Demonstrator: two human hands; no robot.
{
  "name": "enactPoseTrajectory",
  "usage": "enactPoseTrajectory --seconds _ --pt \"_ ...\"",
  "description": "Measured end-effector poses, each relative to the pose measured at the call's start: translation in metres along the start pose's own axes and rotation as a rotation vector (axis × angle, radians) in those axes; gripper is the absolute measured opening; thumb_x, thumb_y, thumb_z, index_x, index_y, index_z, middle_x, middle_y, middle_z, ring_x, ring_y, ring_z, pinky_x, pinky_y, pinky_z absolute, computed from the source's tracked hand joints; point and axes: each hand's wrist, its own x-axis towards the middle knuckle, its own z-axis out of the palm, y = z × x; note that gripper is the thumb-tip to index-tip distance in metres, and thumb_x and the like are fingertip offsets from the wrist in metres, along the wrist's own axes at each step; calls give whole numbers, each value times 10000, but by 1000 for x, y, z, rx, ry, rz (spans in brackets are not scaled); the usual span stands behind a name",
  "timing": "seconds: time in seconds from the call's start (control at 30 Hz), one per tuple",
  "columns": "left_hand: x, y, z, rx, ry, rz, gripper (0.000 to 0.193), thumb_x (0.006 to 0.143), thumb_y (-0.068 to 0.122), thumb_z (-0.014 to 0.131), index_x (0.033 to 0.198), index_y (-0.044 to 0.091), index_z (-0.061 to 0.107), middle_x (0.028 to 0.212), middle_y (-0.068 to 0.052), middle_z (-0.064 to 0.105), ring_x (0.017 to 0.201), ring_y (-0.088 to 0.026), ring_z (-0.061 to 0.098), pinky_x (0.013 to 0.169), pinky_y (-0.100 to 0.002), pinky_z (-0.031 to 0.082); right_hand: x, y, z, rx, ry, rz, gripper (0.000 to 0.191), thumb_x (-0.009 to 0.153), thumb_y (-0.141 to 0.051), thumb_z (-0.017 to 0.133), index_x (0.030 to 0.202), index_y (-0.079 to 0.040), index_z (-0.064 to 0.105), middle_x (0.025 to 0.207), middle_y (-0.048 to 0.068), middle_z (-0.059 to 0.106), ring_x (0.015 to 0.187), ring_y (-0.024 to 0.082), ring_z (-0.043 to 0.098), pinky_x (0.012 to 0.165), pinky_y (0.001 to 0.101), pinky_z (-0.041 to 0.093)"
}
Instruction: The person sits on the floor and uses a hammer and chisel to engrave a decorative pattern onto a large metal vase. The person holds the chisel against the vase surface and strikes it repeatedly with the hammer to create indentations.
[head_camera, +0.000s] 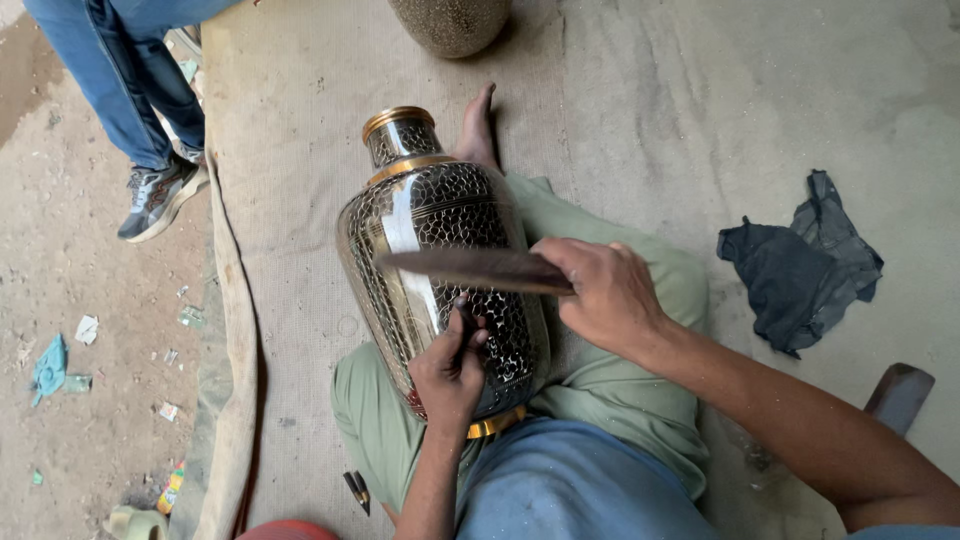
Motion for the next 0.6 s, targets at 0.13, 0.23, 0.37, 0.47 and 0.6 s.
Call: enactPoseTrajectory --seconds 0.13,0.23,0.37,0.47,0.6 --pt "2 2 -3 -8 -7 141 426 886 -64 714 1282 93 706 984 -81 810 889 -135 808 780 -250 628 -16 9 4 -197 216 -223 352 719 9 679 1035 -145 676 796 26 712 693 243 710 668 438 508" --pt "-5 7 -6 -40 4 147 449 875 -68 735 1302 64 694 1000 -91 807 874 -133 785 774 -252 610 -23 26 12 60 166 -84 345 768 34 665 1076 -120 661 860 49 708 704 264 706 644 416 534" --pt "-14 9 3 -22 89 129 490 858 -82 735 1324 58 679 1006 -89 810 836 -112 771 759 -244 596 -30 50 33 -11 230 -102 407 714 1 722 1107 -39 624 907 142 665 736 356 676 665 478 528" --pt "-15 6 9 43 105 132 531 863 -113 688 1361 70 657 975 -82 814 851 -97 787 773 -242 600 -29 58 45 -59 293 -226 461 698 0 707 1149 -11 611 944 172 666 742 371 678 663 485 522" --pt "-18 6 13 41 143 187 575 876 -123 684 1411 77 615 973 -97 798 882 -105 776 798 -254 598 -7 60 27 -364 12 -126 260 979 -5 638 1208 -129 637 786 68 654 664 257 644 627 442 528"
